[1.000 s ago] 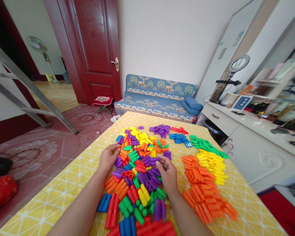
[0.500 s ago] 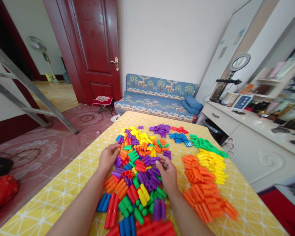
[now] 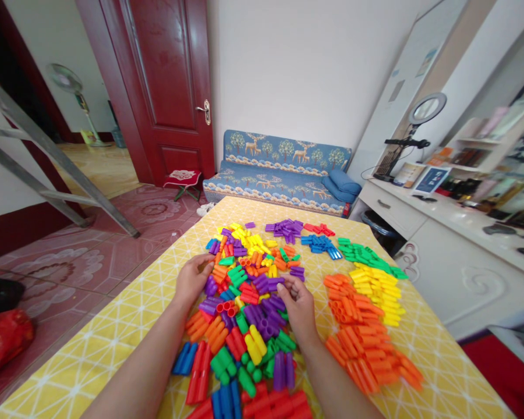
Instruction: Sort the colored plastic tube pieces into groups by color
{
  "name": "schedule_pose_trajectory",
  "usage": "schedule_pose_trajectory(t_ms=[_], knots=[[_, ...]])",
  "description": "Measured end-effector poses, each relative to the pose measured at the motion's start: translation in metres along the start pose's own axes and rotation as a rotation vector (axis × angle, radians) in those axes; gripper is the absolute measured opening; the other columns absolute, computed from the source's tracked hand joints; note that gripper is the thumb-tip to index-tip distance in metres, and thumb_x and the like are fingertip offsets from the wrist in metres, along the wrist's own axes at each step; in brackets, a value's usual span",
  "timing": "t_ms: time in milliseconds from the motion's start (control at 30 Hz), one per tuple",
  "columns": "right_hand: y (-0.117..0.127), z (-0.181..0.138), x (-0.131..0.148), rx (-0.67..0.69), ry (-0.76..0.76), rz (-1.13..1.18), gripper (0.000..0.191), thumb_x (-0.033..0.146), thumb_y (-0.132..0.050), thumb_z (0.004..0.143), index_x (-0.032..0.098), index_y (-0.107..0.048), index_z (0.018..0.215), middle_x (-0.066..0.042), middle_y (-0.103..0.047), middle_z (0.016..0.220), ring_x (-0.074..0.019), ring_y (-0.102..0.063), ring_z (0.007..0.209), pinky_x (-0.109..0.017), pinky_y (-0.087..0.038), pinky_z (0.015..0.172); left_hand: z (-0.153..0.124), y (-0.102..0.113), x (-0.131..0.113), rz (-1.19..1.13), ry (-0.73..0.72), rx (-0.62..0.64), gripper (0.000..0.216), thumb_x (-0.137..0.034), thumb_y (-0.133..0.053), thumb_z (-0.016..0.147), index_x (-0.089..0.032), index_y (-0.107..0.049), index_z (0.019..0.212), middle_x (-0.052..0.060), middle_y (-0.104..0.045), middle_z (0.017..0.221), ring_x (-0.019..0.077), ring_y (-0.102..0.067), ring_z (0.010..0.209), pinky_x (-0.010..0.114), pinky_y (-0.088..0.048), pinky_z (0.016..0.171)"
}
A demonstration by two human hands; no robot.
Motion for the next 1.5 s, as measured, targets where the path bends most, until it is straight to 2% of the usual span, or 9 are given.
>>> schedule_pose_trajectory(t_ms=[1500], knots=[[0.0011,0.0029,-0.0006,0.002,-0.051,0.028,0.037,0.041,-0.069,0.074,0.019,-0.062,0.101,-0.006,-0.07,0.089,-0.0234,-0.066,0.084,-0.036,-0.053,0.076,-0.0004,0.0015,-0.0043,0.003,-0.016,-0.015,0.03,-0.037,-0.051,0.08,-0.02,-0.071,0.095,0.007,-0.071,0.106,0.0248,-0.064,0.1,0.037,-0.048,0.093]])
Point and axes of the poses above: each hand's wrist, its own z-axis towards the middle knuckle, its own y-axis out of the back of the hand, x = y × z, the point moved 2 cm from there along z, towards the middle knuckle
